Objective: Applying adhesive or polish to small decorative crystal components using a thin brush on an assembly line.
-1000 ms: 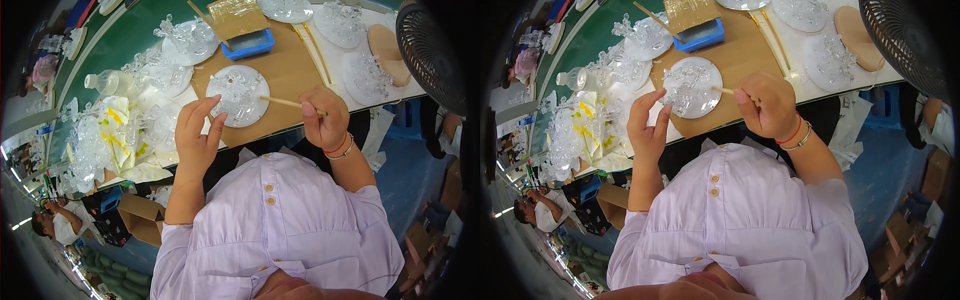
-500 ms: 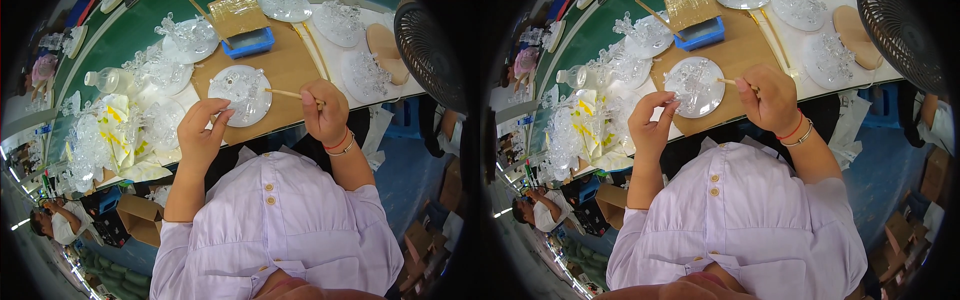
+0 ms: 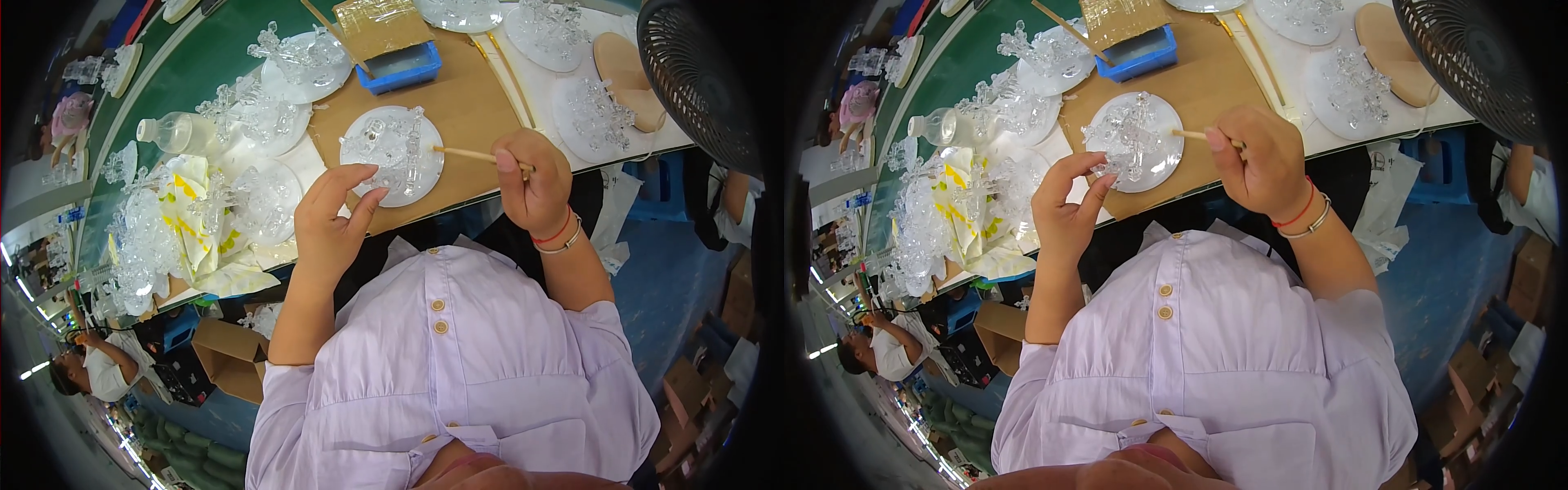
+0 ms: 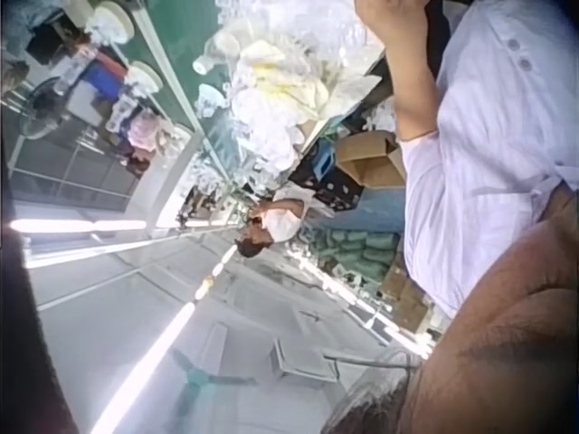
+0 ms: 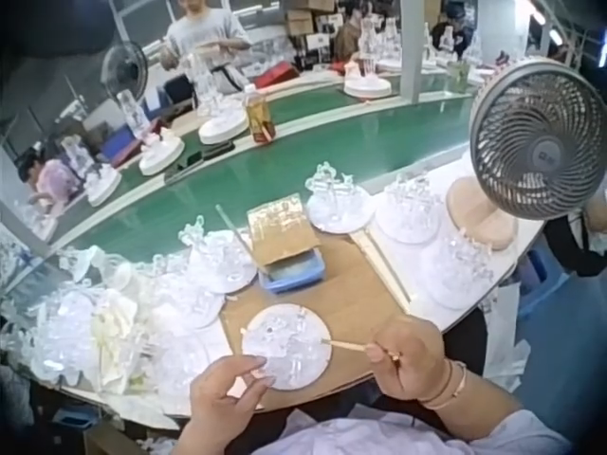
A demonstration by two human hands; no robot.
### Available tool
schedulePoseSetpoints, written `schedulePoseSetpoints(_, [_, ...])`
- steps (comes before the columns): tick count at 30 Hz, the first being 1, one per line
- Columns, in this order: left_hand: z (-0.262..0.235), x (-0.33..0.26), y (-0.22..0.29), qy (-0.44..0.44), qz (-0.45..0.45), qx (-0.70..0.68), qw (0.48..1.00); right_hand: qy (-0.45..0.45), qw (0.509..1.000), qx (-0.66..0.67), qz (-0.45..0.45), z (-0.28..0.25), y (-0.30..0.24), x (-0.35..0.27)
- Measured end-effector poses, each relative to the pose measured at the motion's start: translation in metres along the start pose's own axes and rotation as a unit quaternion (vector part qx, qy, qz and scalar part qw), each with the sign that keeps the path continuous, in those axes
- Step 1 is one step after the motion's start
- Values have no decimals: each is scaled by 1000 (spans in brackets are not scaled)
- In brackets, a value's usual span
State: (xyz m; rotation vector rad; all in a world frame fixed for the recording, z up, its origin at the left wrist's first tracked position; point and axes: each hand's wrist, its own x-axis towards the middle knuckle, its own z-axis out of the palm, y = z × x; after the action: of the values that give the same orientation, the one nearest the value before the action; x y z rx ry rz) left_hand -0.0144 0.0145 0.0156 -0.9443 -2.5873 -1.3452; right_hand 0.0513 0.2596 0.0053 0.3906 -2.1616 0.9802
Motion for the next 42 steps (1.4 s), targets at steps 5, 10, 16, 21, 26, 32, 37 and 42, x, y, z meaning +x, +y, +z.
schedulePoseSetpoints(5, [0, -4, 2, -11, -48, -16, 999, -47, 998, 50, -6, -5, -17, -5])
schedulePoseSetpoints(10, [4, -5, 4, -12, -52, -20, 998, 4, 1000, 29, -9, -2, -10, -4])
schedulePoseSetpoints(16, [5, -6, 5, -10, -54, -12, 998, 21, 1000, -2, 5, 0, 3, 2])
schedulePoseSetpoints(21, [6, -6, 5, -12, -62, -18, 998, 14, 1000, -4, -1, 2, 7, 0])
schedulePoseSetpoints(26, [6, -6, 5, -9, -58, -23, 998, -2, 1000, 12, 18, -6, -2, -3])
schedulePoseSetpoints(32, [6, -5, 5, -12, -53, -14, 998, 24, 1000, -7, 8, 1, 6, 3])
schedulePoseSetpoints(37, [7, -6, 3, -6, -56, -18, 998, 2, 1000, 8, 17, -4, -2, -4])
schedulePoseSetpoints(42, [12, -6, 4, 1, -51, -29, 998, -22, 999, 36, 3, -6, -11, -8])
